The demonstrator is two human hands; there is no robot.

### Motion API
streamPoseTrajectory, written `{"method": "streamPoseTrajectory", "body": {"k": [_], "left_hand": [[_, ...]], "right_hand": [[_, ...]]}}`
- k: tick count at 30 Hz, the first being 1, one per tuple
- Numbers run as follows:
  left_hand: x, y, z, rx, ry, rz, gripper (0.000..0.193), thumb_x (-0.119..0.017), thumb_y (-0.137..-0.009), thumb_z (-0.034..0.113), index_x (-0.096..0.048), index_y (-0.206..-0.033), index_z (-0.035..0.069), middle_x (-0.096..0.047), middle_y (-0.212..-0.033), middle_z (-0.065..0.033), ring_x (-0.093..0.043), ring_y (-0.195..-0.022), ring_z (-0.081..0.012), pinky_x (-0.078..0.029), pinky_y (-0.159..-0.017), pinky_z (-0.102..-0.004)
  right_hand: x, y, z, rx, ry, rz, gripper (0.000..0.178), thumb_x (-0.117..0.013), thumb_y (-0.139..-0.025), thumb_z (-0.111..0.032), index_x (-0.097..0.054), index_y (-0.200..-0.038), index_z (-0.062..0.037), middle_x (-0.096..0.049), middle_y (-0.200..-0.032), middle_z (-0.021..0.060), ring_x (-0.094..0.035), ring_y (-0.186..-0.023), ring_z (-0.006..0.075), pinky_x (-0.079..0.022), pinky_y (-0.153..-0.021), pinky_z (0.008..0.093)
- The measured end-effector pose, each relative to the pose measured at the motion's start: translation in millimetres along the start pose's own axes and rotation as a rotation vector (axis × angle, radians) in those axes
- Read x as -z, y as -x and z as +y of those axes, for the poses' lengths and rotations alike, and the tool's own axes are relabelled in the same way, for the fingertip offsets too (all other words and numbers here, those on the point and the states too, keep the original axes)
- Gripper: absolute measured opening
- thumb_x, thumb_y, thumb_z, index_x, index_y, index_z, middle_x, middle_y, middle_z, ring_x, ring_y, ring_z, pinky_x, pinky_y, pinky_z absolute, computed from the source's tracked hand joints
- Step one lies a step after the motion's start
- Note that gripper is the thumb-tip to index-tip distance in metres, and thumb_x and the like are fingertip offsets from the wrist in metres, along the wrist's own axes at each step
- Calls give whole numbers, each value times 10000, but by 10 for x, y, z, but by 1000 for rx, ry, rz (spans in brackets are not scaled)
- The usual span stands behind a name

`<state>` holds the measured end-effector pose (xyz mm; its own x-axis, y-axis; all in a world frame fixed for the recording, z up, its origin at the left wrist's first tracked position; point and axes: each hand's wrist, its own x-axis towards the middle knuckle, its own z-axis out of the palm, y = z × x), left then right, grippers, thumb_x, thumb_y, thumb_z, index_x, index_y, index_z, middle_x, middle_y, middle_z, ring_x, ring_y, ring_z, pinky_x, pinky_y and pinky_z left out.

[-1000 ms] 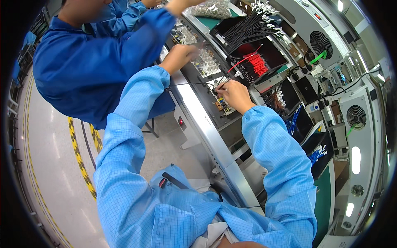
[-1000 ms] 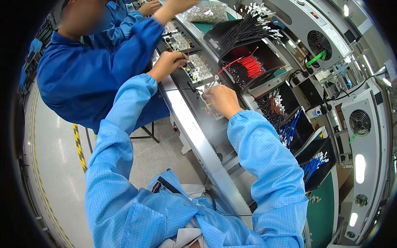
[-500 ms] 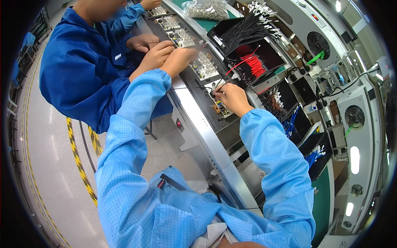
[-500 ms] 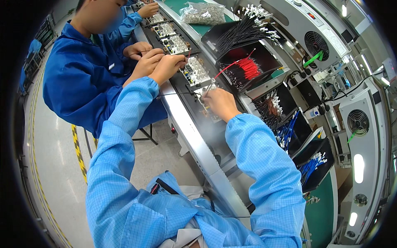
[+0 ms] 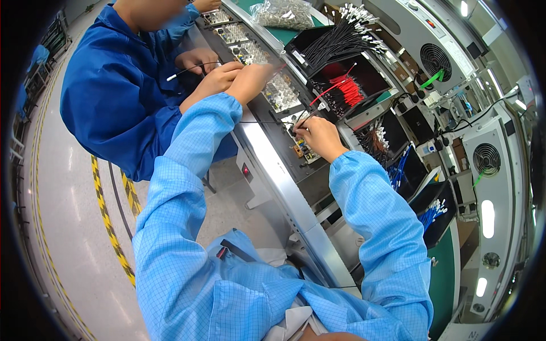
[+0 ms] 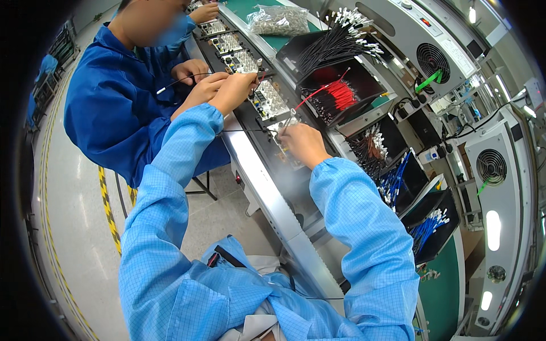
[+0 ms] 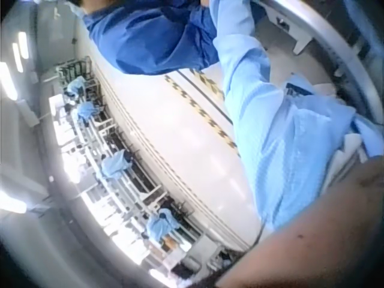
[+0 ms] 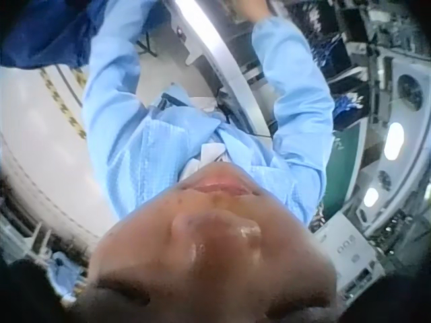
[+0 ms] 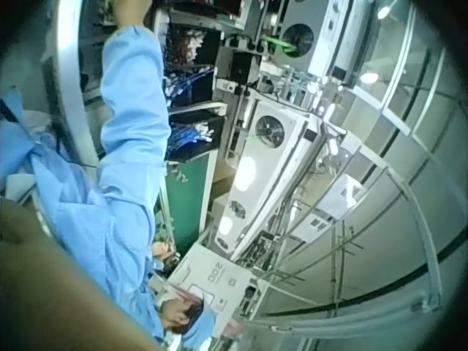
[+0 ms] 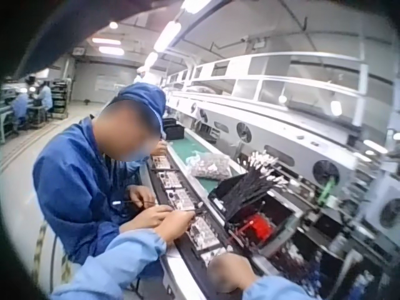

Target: Connecting multiple wires to the connectors on electronic circuit boards.

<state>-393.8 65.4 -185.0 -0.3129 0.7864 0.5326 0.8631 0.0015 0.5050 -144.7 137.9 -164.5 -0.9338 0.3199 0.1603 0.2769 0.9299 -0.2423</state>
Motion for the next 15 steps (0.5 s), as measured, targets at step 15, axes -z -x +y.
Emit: {"method": "streamPoseTrajectory", "body": {"k": [15], "left_hand": [[-24,46,59,-38,-64,124,68,-604,-824,68,-604,-833,1,-635,-706,-178,-627,-681,-360,-488,-604,-434]], "right_hand": [[10,19,5,-21,-16,-32,144,-596,-821,-209,-709,-876,-136,-675,-833,87,-636,-852,270,-488,-745,386]]}}
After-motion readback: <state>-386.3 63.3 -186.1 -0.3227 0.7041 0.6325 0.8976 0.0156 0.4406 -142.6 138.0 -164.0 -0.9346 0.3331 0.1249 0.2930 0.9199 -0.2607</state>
